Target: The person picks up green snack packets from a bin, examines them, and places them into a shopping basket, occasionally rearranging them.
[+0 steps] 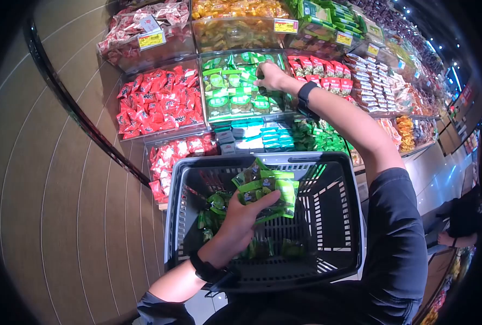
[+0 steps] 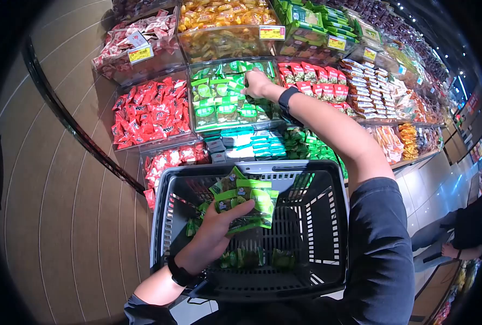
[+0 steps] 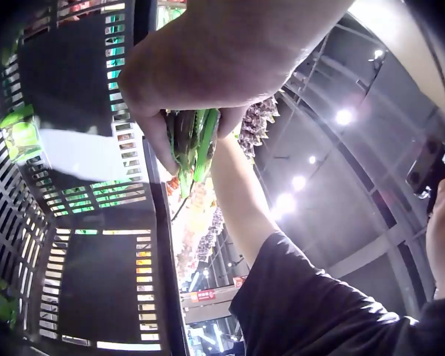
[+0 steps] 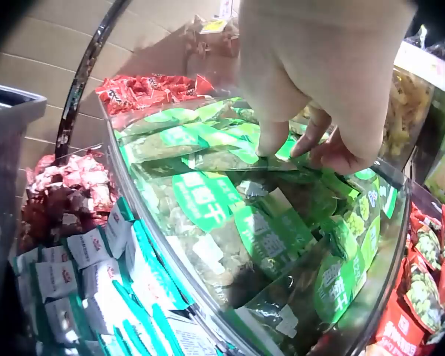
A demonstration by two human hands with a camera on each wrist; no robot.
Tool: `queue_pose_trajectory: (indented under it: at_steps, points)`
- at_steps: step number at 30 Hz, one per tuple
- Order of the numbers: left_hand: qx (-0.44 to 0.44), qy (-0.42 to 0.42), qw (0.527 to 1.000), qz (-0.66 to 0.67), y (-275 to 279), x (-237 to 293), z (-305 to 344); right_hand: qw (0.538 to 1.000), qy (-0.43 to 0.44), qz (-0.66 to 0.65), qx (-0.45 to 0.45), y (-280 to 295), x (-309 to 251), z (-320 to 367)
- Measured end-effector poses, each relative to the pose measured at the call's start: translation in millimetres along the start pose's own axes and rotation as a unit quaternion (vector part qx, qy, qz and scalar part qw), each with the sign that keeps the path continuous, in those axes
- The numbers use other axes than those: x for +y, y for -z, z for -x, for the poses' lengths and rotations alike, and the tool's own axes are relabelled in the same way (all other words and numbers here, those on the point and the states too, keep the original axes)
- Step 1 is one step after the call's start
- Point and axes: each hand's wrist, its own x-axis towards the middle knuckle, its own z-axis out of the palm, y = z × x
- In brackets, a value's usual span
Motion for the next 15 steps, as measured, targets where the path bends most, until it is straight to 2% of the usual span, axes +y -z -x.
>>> queue_pose_trajectory:
  at_steps: [1,2,3,7,9,10,11,15]
  points:
    - [-0.002,0.004,1.0,0.002,0,0,1,1.0,-0.007,0.005,-0.012,1,-2,-2]
    - [-0.001,0.004,1.0,0.001,0,0,1,0.999,-0.016,0.017,0.041,-1,-6,-1]
    - [0.004,0.007,1.0,-0.003,-1,0,1,0.999,-0.015,0.015,0.041,-3,-6,-3]
    - [0.007,-0.003,1.0,-0.009,-2,-2,2,0.998,0.041,0.025,0.042,-6,-4,-12]
    - [0.009,0.001,1.0,-0.016,-1,-4,1,0.999,0.013,0.014,0.038,-7,-3,-16]
    - [0.009,0.007,1.0,-0.024,-1,-4,0,0.996,0.031,0.005,0.081,-10,-3,-14]
    - [0.005,0.0,1.0,-0.025,-1,-4,-1,0.995,0.061,-0.011,0.081,-9,-3,-15]
    - [0.01,-0.014,1.0,-0.027,-2,-5,0,0.989,0.072,-0.082,0.101,-11,-8,-15]
